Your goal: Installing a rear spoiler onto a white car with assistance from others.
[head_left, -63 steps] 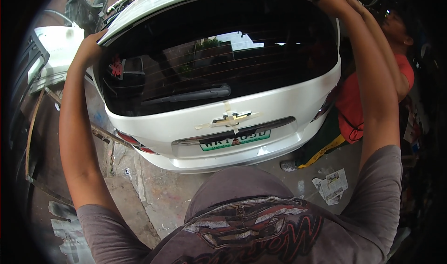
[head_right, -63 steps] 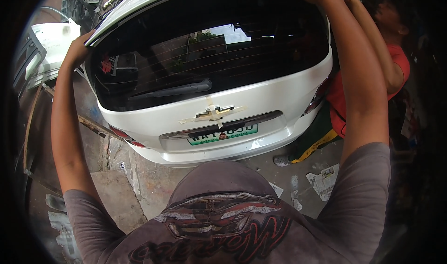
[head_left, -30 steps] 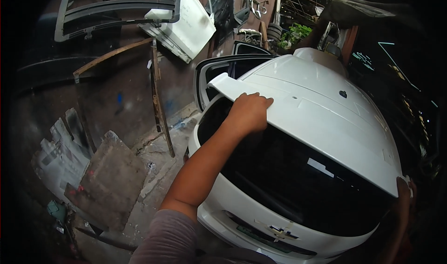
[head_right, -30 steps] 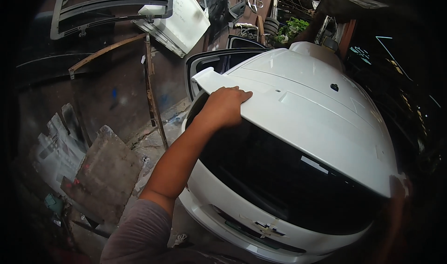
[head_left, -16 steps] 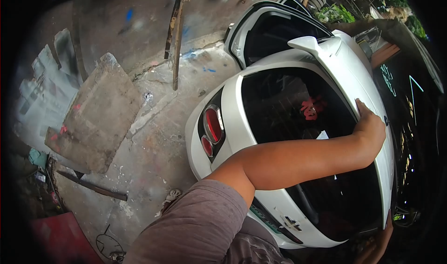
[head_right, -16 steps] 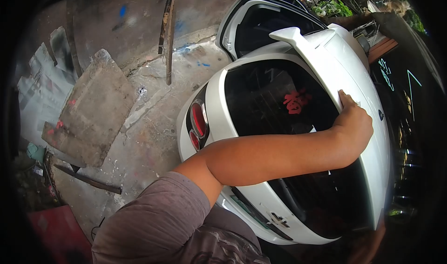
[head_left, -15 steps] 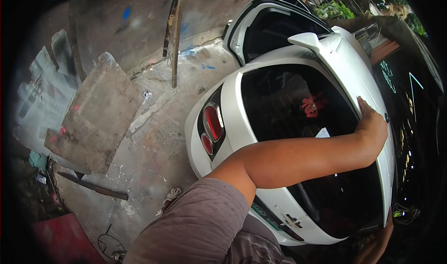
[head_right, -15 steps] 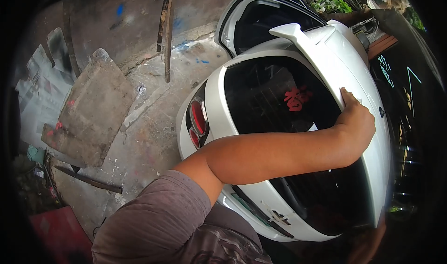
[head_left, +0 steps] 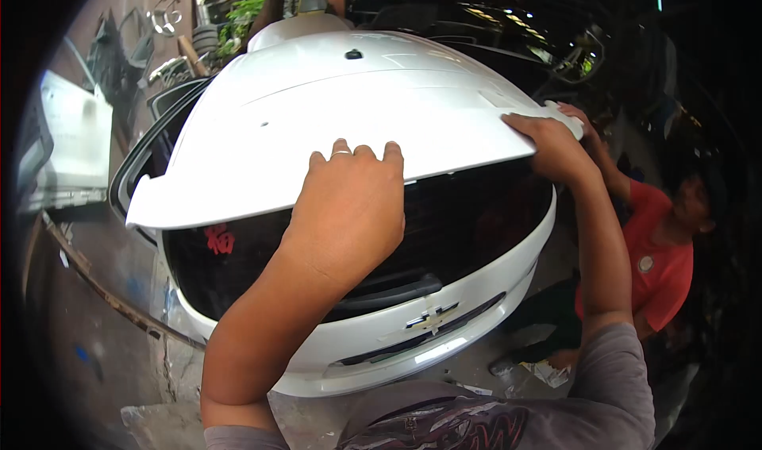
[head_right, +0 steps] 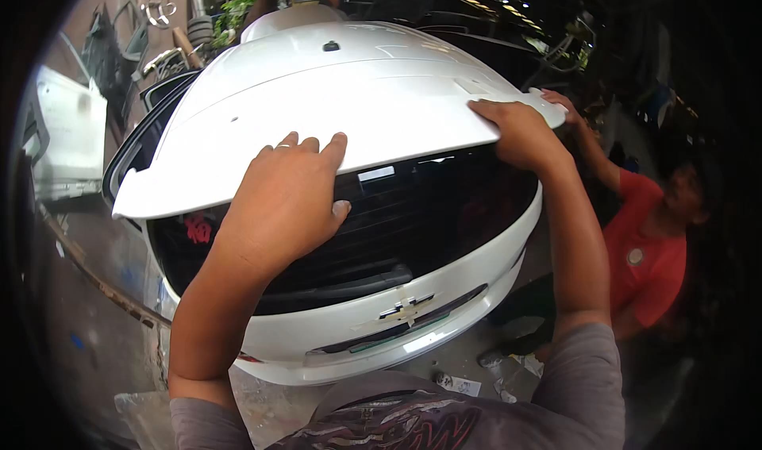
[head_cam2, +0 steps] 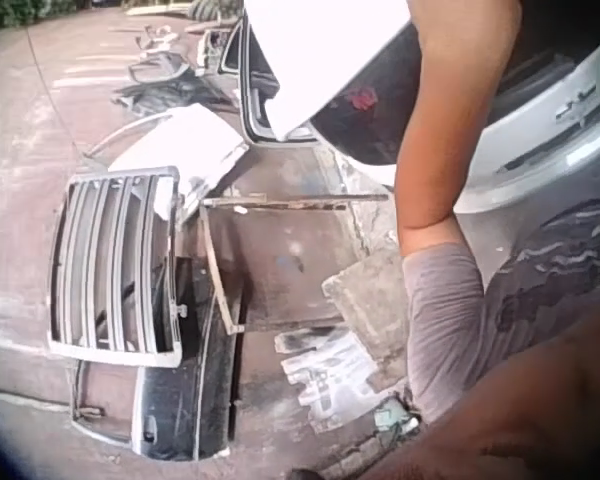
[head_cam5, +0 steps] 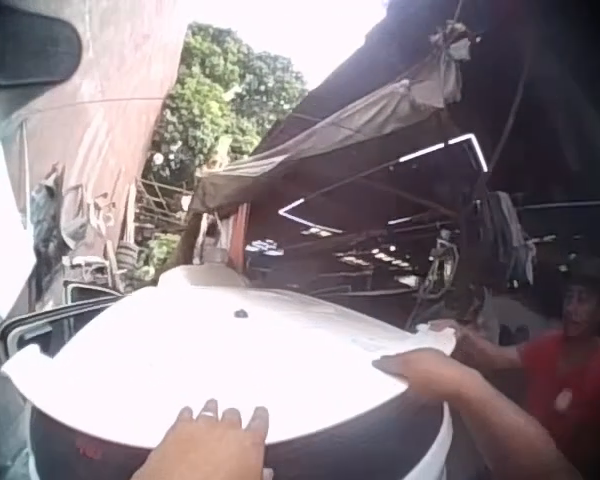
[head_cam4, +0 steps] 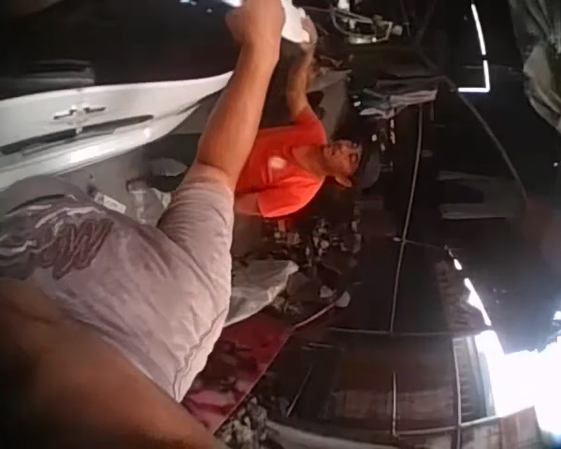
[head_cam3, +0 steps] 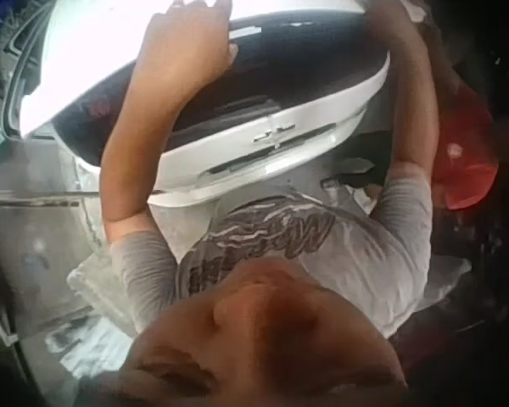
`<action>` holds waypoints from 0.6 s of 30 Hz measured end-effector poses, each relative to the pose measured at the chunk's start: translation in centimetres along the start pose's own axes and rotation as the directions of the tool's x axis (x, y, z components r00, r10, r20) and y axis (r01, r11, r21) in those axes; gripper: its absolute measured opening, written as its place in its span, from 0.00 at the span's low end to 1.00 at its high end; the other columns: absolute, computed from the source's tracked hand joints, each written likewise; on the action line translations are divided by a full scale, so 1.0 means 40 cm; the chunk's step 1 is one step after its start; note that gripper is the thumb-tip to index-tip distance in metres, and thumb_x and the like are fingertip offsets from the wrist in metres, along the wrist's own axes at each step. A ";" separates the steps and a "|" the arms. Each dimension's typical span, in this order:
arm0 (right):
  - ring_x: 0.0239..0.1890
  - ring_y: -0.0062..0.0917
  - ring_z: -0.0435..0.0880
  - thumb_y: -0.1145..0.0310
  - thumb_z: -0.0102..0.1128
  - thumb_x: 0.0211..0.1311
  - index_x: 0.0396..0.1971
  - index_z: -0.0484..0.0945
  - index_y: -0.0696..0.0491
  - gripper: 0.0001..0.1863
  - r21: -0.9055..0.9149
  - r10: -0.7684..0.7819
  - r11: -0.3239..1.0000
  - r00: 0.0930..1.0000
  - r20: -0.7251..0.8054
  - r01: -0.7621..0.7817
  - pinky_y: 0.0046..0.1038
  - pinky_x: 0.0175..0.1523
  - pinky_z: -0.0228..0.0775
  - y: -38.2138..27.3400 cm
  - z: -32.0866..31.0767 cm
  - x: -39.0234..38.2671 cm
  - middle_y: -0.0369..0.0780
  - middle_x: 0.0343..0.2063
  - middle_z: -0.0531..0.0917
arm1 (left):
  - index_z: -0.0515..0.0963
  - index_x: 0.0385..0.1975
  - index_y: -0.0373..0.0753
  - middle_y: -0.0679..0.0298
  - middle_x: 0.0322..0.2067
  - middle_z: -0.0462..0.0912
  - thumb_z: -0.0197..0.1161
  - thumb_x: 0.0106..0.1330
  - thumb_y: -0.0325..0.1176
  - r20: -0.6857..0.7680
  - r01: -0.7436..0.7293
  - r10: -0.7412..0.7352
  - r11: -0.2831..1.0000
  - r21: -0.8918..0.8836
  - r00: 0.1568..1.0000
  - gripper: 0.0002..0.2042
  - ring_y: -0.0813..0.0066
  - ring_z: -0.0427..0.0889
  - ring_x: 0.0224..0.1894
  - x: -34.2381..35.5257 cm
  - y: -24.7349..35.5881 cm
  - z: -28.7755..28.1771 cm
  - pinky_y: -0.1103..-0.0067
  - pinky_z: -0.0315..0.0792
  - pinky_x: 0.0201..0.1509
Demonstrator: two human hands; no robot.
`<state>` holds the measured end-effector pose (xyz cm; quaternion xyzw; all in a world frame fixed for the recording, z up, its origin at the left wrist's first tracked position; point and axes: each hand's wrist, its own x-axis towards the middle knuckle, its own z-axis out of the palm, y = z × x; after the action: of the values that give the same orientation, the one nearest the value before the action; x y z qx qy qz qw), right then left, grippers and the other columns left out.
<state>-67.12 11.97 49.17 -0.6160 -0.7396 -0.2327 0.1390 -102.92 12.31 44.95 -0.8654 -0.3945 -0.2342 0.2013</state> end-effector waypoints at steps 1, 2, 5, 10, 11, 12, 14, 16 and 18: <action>0.61 0.46 0.80 0.84 0.57 0.44 0.62 0.79 0.52 0.37 -0.005 0.026 1.000 0.999 0.042 -0.026 0.37 0.66 0.70 -0.028 -0.003 0.011 0.50 0.57 0.83 | 0.76 0.58 0.32 0.48 0.43 0.87 0.73 0.58 0.38 0.006 -0.032 0.032 0.999 0.024 0.999 0.29 0.48 0.85 0.49 0.052 0.065 0.019 0.59 0.78 0.57; 0.51 0.45 0.85 0.76 0.60 0.50 0.58 0.82 0.50 0.30 -0.046 0.028 0.999 0.999 -0.024 -0.029 0.41 0.56 0.76 -0.012 0.011 0.007 0.48 0.46 0.87 | 0.75 0.61 0.32 0.49 0.44 0.86 0.73 0.58 0.38 0.004 -0.050 0.050 0.997 0.050 0.999 0.30 0.49 0.85 0.49 0.108 0.140 0.026 0.60 0.78 0.57; 0.46 0.41 0.88 0.76 0.61 0.49 0.54 0.83 0.50 0.27 -0.040 0.069 0.997 0.991 0.111 -0.065 0.40 0.51 0.79 -0.016 -0.024 -0.007 0.45 0.42 0.89 | 0.77 0.57 0.31 0.46 0.40 0.86 0.68 0.59 0.33 0.071 -0.071 0.072 0.997 -0.017 0.995 0.25 0.49 0.85 0.45 0.286 0.317 0.045 0.61 0.79 0.50; 0.38 0.35 0.90 0.62 0.66 0.55 0.35 0.90 0.48 0.11 0.063 -0.135 0.988 0.989 -0.055 0.139 0.49 0.48 0.79 0.024 0.033 -0.028 0.40 0.34 0.90 | 0.83 0.33 0.27 0.39 0.29 0.84 0.66 0.57 0.28 0.083 -0.036 0.042 0.997 -0.066 0.996 0.09 0.38 0.84 0.36 0.375 0.434 0.057 0.54 0.76 0.44; 0.40 0.37 0.90 0.61 0.65 0.57 0.37 0.90 0.48 0.12 0.067 -0.145 0.986 0.983 -0.111 0.153 0.55 0.54 0.75 0.025 0.053 -0.021 0.40 0.34 0.90 | 0.83 0.33 0.28 0.40 0.30 0.84 0.67 0.57 0.27 0.134 -0.022 0.025 0.999 -0.026 0.991 0.09 0.39 0.84 0.36 0.383 0.432 0.051 0.55 0.76 0.42; 0.41 0.39 0.89 0.60 0.64 0.59 0.38 0.90 0.48 0.13 0.075 -0.163 0.981 0.972 -0.168 0.177 0.61 0.59 0.70 0.022 0.067 -0.009 0.39 0.35 0.90 | 0.82 0.38 0.30 0.41 0.33 0.85 0.69 0.56 0.28 0.195 -0.010 0.014 1.000 -0.025 0.981 0.12 0.39 0.84 0.38 0.383 0.417 0.035 0.56 0.76 0.42; 0.47 0.42 0.87 0.58 0.62 0.62 0.40 0.90 0.49 0.15 0.148 -0.250 0.952 0.961 -0.117 0.266 0.70 0.68 0.55 0.041 0.046 0.004 0.40 0.36 0.89 | 0.80 0.49 0.30 0.39 0.31 0.83 0.67 0.54 0.23 0.141 -0.039 0.046 0.998 -0.051 0.989 0.20 0.35 0.81 0.38 0.368 0.387 0.015 0.58 0.75 0.40; 0.56 0.43 0.82 0.57 0.60 0.63 0.42 0.89 0.51 0.17 0.236 -0.209 0.937 0.953 -0.217 0.259 0.75 0.71 0.44 0.101 0.092 -0.003 0.43 0.39 0.89 | 0.75 0.65 0.34 0.40 0.32 0.84 0.64 0.52 0.17 0.311 0.144 -0.157 0.988 0.062 0.937 0.33 0.55 0.88 0.34 0.391 0.408 -0.001 0.68 0.76 0.42; 0.69 0.49 0.70 0.58 0.55 0.68 0.58 0.80 0.54 0.24 0.228 -0.062 0.948 0.834 -0.549 0.221 0.78 0.70 0.41 0.189 0.158 -0.060 0.50 0.58 0.81 | 0.71 0.69 0.35 0.42 0.36 0.87 0.64 0.51 0.16 0.252 -0.028 0.042 0.998 -0.058 0.967 0.38 0.65 0.87 0.37 0.387 0.340 0.018 0.72 0.76 0.47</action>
<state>-58.76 14.20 43.90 -0.4435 -0.7408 -0.2970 0.4079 -83.22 13.53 50.89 -0.9002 -0.3952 -0.1286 0.1301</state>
